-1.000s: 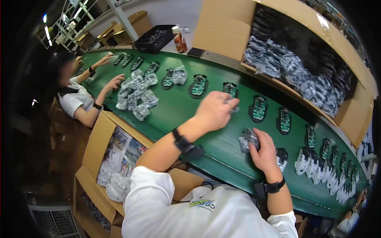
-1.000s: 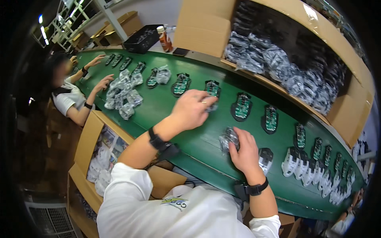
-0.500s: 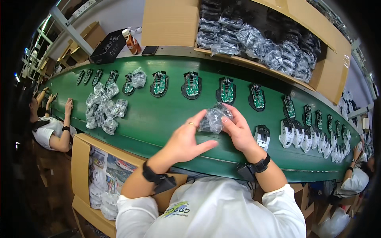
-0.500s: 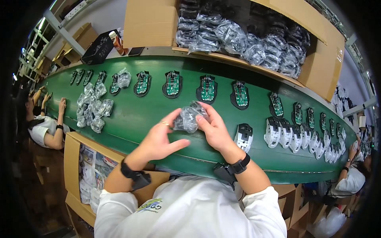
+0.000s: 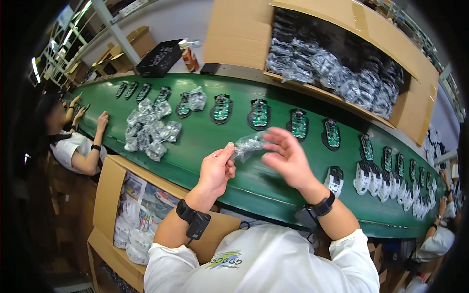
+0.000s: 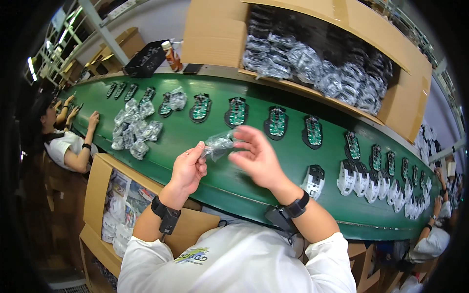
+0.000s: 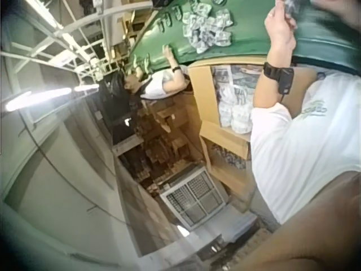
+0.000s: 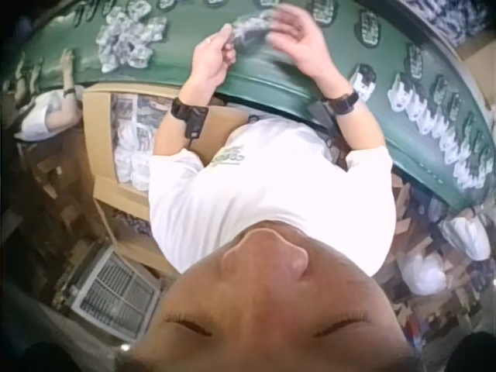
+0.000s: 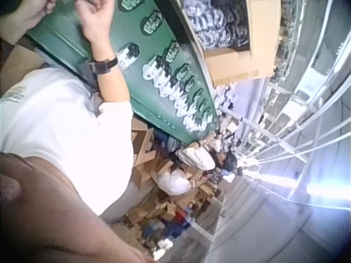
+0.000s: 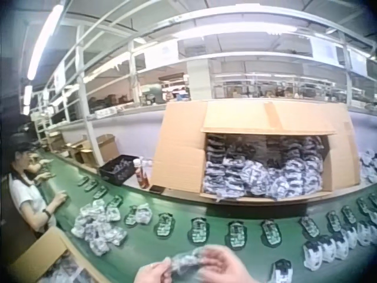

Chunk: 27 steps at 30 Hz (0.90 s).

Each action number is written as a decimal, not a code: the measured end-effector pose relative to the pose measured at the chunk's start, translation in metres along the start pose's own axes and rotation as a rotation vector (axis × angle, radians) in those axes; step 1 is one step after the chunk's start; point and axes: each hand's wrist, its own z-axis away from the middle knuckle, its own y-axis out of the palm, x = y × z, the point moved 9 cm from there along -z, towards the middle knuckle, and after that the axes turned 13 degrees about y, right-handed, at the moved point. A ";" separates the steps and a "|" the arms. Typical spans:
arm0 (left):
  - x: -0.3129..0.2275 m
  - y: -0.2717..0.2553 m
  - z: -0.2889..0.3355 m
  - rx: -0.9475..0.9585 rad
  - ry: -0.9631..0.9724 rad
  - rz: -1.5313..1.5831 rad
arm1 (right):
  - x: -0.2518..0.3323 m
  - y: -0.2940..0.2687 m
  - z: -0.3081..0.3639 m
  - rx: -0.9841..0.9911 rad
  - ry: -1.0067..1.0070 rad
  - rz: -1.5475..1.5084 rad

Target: The person assembles small electronic devices by hand at a factory workstation. They pick up white plastic housings and black components, snap them together, and place the finished units on a green conveyor belt. Later, they pack several assembled units into a clear plastic bag and place it into a cardboard box.

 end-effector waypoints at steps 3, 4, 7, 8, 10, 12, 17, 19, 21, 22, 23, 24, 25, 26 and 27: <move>-0.020 -0.013 0.001 -0.005 0.083 0.032 | 0.008 0.043 -0.021 -0.032 -0.282 0.919; -0.026 -0.016 0.003 0.010 0.105 0.021 | 0.005 0.051 -0.028 -0.064 -0.283 0.926; -0.039 -0.029 0.008 0.041 0.148 0.000 | 0.005 0.072 -0.046 -0.151 -0.320 0.945; -0.040 -0.036 0.009 0.039 0.144 -0.007 | 0.002 0.077 -0.052 -0.137 -0.331 0.962; -0.051 -0.055 0.007 0.023 0.206 -0.130 | -0.004 0.084 -0.069 -0.114 -0.351 0.996; -0.070 -0.076 0.002 -0.011 0.334 -0.358 | 0.011 0.096 -0.072 -0.088 -0.526 0.962; -0.137 -0.066 0.010 -0.061 0.894 -1.347 | 0.027 0.113 -0.098 0.002 -0.534 1.035; -0.145 -0.059 0.017 -0.059 1.006 -1.590 | 0.035 0.126 -0.103 0.063 -0.544 1.095; -0.160 -0.044 0.028 -0.081 1.072 -1.757 | 0.051 0.127 -0.103 -0.018 -0.621 1.023; -0.169 -0.042 0.032 -0.097 1.100 -1.728 | 0.060 0.127 -0.101 -0.060 -0.658 0.986; -0.176 -0.042 0.035 -0.116 1.126 -1.698 | 0.067 0.132 -0.098 -0.037 -0.613 0.976; -0.183 -0.041 0.039 -0.135 1.151 -1.668 | 0.068 0.136 -0.100 -0.029 -0.625 1.053; -0.192 -0.039 0.039 -0.164 1.164 -1.758 | 0.070 0.140 -0.104 -0.022 -0.636 1.130; -0.199 -0.038 0.039 -0.168 1.170 -1.774 | 0.070 0.145 -0.105 -0.013 -0.647 1.205; -0.203 -0.038 0.039 -0.172 1.176 -1.790 | 0.075 0.149 -0.102 0.000 -0.663 1.166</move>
